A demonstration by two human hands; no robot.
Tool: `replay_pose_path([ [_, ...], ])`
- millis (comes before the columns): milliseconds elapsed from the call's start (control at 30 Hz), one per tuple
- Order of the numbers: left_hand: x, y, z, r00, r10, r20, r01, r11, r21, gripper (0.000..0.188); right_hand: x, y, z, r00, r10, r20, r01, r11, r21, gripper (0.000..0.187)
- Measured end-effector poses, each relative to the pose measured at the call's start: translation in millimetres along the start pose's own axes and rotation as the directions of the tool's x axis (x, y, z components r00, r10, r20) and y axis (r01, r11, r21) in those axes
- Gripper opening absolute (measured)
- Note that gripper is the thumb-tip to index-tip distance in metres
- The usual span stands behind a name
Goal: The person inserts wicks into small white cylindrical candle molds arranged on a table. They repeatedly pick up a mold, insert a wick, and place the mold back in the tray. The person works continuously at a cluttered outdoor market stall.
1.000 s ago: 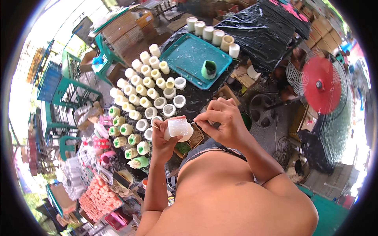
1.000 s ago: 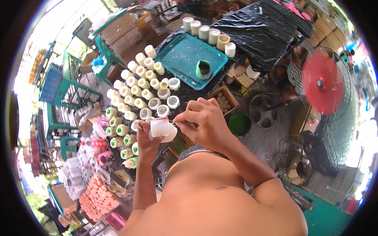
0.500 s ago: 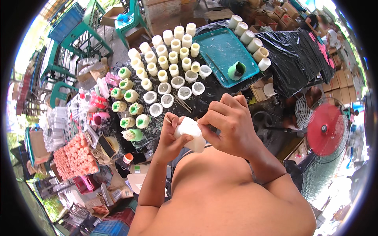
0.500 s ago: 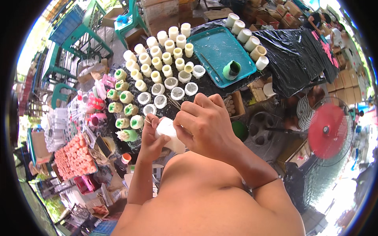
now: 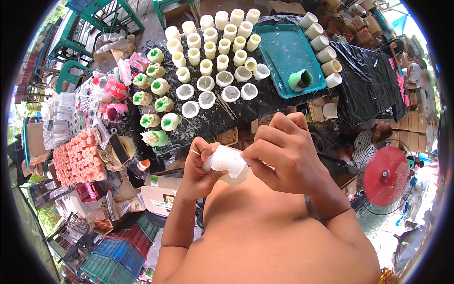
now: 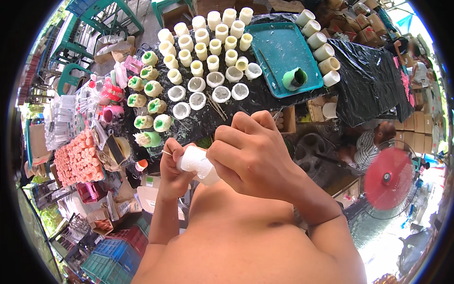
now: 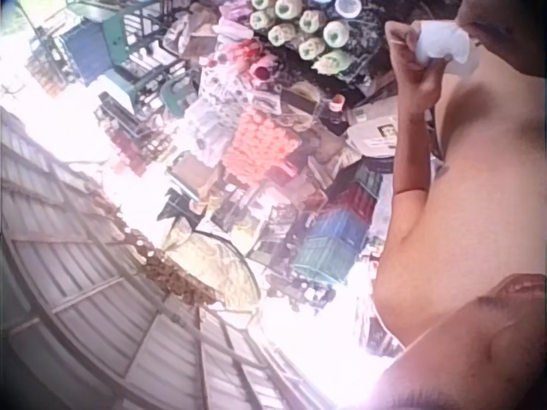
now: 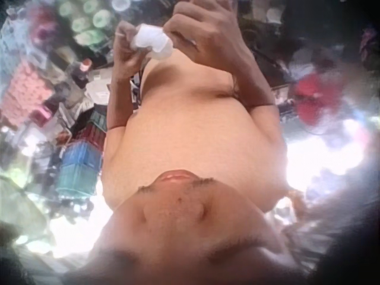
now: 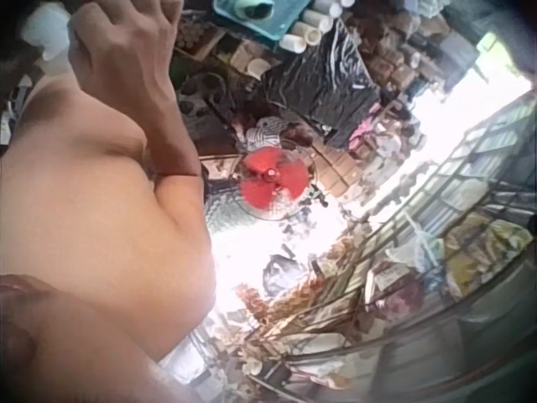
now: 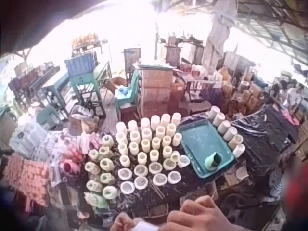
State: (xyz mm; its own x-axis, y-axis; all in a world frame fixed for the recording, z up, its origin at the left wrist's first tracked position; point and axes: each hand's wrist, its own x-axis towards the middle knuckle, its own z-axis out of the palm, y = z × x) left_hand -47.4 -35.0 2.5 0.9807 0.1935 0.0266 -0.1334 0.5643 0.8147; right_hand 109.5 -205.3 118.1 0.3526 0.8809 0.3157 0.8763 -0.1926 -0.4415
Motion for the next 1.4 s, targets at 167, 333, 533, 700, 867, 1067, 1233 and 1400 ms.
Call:
replay_pose_path([
  [167, 2.0, -3.9, 0.5, 0.999, 0.016, -0.043, -0.016, 1.0, -0.004, 0.046, 4.1, 4.0, -3.4, 0.998, -0.045, 0.034, 0.045, 0.999, -0.003, 0.017],
  [333, 5.2, -2.9, 3.8, 0.998, 0.017, -0.056, -0.016, 1.0, 0.026, 0.047, 9.0, 12.1, -3.0, 0.996, -0.082, 0.017, 0.082, 0.996, 0.019, 0.018],
  [533, 8.5, -2.3, 4.6, 0.999, 0.016, -0.04, -0.013, 0.997, 0.08, 0.047, 11.6, 16.9, -4.5, 0.99, -0.139, 0.035, 0.138, 0.99, 0.022, 0.019],
  [700, 13.3, 5.1, 4.6, 1.0, 0.013, 0.023, -0.017, 0.983, 0.182, 0.047, 13.0, 15.3, -10.0, 0.982, -0.169, 0.085, 0.173, 0.984, -0.043, 0.015],
  [867, 13.4, 9.6, -1.3, 0.997, -0.052, 0.049, 0.041, 0.976, 0.215, 0.05, 17.4, 12.3, -17.1, 0.958, -0.216, 0.19, 0.244, 0.96, -0.138, 0.007],
  [1067, 15.9, 16.4, -0.8, 0.997, -0.05, 0.061, 0.036, 0.975, 0.217, 0.062, 13.7, 13.3, -3.4, 0.948, -0.23, 0.218, 0.258, 0.96, -0.11, 0.005],
  [1233, 18.5, 19.7, 5.5, 0.998, -0.062, 0.027, 0.051, 0.954, 0.296, 0.067, 8.7, 14.1, 8.3, 0.964, -0.207, 0.167, 0.221, 0.973, -0.071, 0.007],
  [1400, 22.9, 15.9, 1.8, 0.994, 0.064, 0.085, -0.093, 0.913, 0.397, 0.066, 5.5, 21.6, 6.0, 0.967, -0.183, 0.179, 0.189, 0.982, -0.021, 0.006],
])
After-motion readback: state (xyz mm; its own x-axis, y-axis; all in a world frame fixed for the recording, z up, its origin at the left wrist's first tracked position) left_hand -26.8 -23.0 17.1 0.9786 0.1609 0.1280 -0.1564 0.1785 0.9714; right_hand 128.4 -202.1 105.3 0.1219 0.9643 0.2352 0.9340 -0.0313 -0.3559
